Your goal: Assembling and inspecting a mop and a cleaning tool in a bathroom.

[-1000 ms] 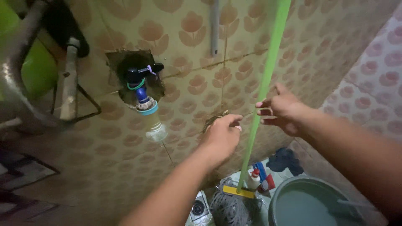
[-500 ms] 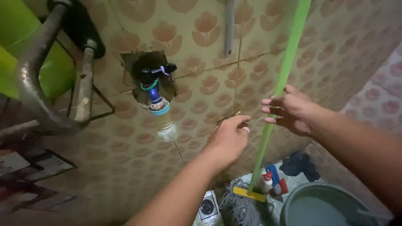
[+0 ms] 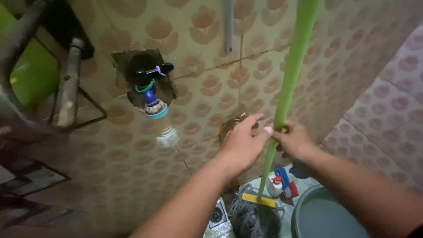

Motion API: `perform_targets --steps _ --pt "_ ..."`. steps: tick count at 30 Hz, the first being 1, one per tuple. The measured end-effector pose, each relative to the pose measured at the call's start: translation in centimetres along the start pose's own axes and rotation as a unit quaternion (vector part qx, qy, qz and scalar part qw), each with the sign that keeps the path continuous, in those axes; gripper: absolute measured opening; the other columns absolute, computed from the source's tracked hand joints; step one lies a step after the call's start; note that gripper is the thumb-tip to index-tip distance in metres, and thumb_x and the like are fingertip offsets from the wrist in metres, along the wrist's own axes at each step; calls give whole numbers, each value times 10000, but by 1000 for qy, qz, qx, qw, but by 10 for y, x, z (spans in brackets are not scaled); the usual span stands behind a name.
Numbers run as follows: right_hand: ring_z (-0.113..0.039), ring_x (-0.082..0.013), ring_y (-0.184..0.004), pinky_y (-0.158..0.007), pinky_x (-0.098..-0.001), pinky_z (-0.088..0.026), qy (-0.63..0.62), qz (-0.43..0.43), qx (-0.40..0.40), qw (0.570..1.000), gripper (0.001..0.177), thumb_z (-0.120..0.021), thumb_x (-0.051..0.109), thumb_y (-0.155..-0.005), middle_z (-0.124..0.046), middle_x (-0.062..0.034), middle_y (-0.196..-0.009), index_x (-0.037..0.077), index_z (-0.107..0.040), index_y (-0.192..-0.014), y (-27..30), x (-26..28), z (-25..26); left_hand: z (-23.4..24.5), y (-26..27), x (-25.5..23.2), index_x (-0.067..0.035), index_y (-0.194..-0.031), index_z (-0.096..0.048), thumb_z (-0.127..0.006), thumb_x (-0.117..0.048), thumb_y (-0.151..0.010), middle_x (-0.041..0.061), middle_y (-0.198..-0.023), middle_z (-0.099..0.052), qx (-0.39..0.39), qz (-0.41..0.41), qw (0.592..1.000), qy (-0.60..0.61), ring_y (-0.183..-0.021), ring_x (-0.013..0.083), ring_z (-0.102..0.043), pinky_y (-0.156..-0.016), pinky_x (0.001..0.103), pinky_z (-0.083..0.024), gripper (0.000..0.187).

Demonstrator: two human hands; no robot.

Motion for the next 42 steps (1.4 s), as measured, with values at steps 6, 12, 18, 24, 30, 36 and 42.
perform_targets --steps 6,12,18,24,30,36,42 --pt "-675 -141 -810 -642 -299 -564 -50 110 76 990 249 -572 199 -978 -756 -95 -924 12 -719 -1051 35 -50 -15 -20 21 -33 -250 -1477 -491 -756 -413 -794 186 -1386 -545 45 -79 994 -53 -1254 334 -547 -1016 431 -453 751" --pt "-623 -252 -770 -677 -513 -540 -54 -138 98 984 337 -478 322 -1081 -623 -142 -954 34 -644 -1135 132 -4 -11 -40 33 -46 -115 -1206 -632 -643 -360 -902 150 -1073 -741 113 -68 991 -4 -989 275 -718 -855 416 -543 390" --pt "-552 -198 -718 -599 -325 -451 -384 16 170 907 244 -551 236 -997 -614 -115 -867 21 -651 -1053 31 -136 -59 -27 81 -59 -132 -1184 -578 -611 -354 -902 148 -927 -727 135 21 991 -4 -821 308 -752 -761 424 -557 360" --pt "-599 -195 -674 -562 -333 -478 -29 -95 90 991 269 -578 261 -973 -651 -122 -835 36 -675 -1084 171 -29 -33 -25 89 -24 -104 -1081 -648 -650 -297 -876 129 -904 -737 82 -67 994 29 -853 284 -740 -770 419 -567 282" --pt "-625 -156 -652 -528 -328 -522 -68 -61 89 992 442 -674 195 -898 -659 -24 -832 205 -592 -1333 214 -42 -60 17 114 -4 -70 -849 -645 -662 -284 -868 57 -723 -654 -26 -195 971 135 -706 164 -649 -648 352 -524 215" --pt "-617 -209 -636 -461 -339 -492 -108 -90 138 981 520 -694 132 -836 -628 -106 -779 162 -595 -1346 246 -120 -104 35 160 6 -96 -605 -488 -702 -349 -893 -28 -592 -424 58 -77 971 218 -582 116 -396 -533 352 -360 439" --pt "-720 -201 -733 -554 -340 -600 -33 -142 135 980 504 -684 192 -858 -725 -130 -855 184 -633 -1360 298 -125 -122 42 187 16 -90 -662 -625 -695 -374 -859 2 -634 -578 3 -17 973 228 -636 127 -546 -620 328 -463 352"
Point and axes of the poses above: each hand's wrist, its own y-axis away from the middle knuckle, its own z-axis out of the back of the hand, x = y × z, the point moved 8 cm from there along -y, towards the middle knuckle
